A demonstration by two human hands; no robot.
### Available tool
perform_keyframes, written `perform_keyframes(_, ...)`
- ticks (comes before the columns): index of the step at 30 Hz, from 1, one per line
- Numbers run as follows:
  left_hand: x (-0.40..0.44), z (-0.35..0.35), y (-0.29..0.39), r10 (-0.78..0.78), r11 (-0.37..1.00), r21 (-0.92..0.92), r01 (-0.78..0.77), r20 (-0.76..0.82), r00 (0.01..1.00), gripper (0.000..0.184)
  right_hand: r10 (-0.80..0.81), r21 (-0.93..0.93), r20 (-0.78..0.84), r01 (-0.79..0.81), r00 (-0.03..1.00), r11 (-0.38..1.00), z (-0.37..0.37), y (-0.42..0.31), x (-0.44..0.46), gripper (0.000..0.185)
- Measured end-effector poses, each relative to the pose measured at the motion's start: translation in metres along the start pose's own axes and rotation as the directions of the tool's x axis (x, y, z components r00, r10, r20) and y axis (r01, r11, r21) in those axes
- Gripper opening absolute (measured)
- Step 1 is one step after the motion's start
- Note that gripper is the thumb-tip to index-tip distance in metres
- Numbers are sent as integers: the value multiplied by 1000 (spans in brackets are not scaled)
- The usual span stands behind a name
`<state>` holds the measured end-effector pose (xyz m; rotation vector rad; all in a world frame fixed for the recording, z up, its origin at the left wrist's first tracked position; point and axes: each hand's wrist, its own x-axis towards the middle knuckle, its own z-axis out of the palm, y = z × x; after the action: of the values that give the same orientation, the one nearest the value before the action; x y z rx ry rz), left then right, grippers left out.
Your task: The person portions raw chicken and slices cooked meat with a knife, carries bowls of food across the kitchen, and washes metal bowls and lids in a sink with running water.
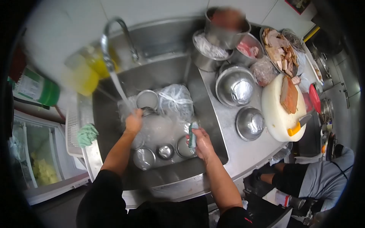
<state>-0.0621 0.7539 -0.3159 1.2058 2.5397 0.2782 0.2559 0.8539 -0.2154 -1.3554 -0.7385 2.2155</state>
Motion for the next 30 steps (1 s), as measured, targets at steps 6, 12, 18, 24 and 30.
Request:
perform_keyframes(6,-30,-66,-17,-132,394,-865,310,280,951,56,-606,-732,481,671,633,119,128,3,44,61)
perform_keyframes(12,-60,-82,43,-185,54,-932,359,344,921,43,-337,-772,633,603,697,-202,194,53,81,56)
perform_keyframes(18,-69,-72,36,-130,184,-923,337,316,940,63,-89,-747,599,516,796,-419,176,25,64,42)
perform_keyframes(24,-42,-87,8,-226,453,-806,380,308,924,62,-172,-761,644,648,746,-38,175,73,89,24)
perform_keyframes(30,-67,-68,-28,-206,297,-792,533,492,846,45,-621,-517,579,827,528,221,153,15,73,29)
